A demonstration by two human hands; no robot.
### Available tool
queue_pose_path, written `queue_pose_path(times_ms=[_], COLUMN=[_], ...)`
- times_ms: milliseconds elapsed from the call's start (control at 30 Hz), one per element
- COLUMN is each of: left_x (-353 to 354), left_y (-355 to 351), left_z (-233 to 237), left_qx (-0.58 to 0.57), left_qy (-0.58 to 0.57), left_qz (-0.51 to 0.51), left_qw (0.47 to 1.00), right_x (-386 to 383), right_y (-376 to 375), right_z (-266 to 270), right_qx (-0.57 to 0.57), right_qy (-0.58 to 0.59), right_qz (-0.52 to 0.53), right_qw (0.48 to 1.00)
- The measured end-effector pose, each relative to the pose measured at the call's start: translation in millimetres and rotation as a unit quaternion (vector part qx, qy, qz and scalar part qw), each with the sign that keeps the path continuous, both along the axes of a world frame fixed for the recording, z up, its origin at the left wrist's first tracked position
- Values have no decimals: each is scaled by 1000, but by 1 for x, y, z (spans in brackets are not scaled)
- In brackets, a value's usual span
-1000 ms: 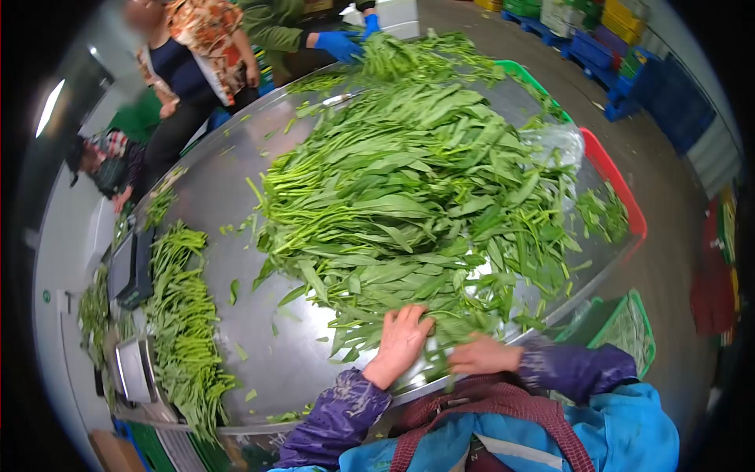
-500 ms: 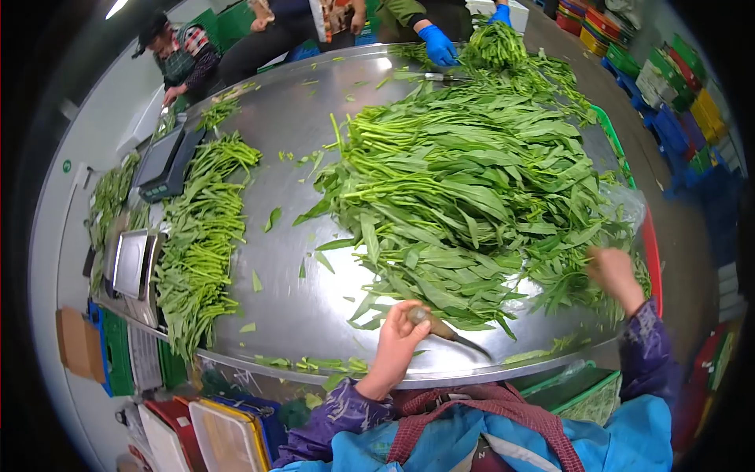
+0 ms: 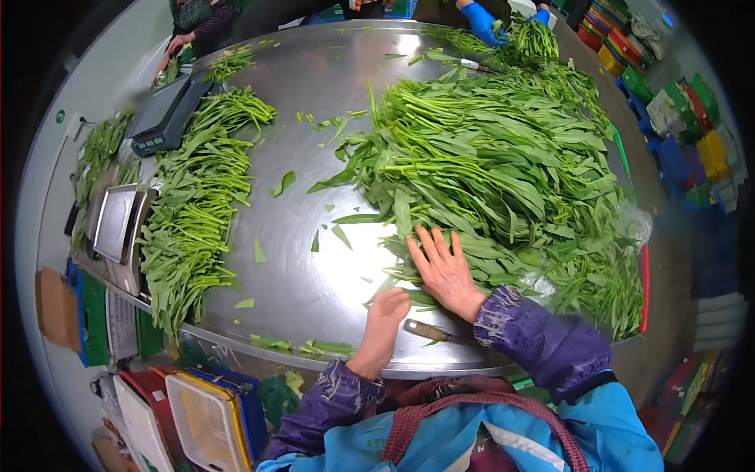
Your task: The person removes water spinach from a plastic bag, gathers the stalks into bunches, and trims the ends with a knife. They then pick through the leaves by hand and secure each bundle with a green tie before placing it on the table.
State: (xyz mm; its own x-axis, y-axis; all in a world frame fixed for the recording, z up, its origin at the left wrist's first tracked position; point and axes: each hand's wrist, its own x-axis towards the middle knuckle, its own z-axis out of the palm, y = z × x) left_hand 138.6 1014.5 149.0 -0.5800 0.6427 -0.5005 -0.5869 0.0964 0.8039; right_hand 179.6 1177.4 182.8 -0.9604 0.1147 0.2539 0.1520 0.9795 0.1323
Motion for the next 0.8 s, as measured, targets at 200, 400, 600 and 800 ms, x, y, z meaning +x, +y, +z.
queue_pose_path(times_ms=[200,400,600,800], left_x=[2,-23,-39,-51], left_y=[13,73,89,91], left_z=[5,14,-12,16], left_qx=[73,202,239,230], left_qy=[-132,-109,-141,-353], left_qz=[46,5,98,146], left_qw=[988,973,956,895], right_x=[2,9,-9,-59], right_y=[32,31,39,82], right_z=[29,49,76,66], right_qx=[-172,-226,-208,-61], right_qy=[39,65,49,132], right_qz=[-41,9,44,-15], right_qw=[984,972,976,989])
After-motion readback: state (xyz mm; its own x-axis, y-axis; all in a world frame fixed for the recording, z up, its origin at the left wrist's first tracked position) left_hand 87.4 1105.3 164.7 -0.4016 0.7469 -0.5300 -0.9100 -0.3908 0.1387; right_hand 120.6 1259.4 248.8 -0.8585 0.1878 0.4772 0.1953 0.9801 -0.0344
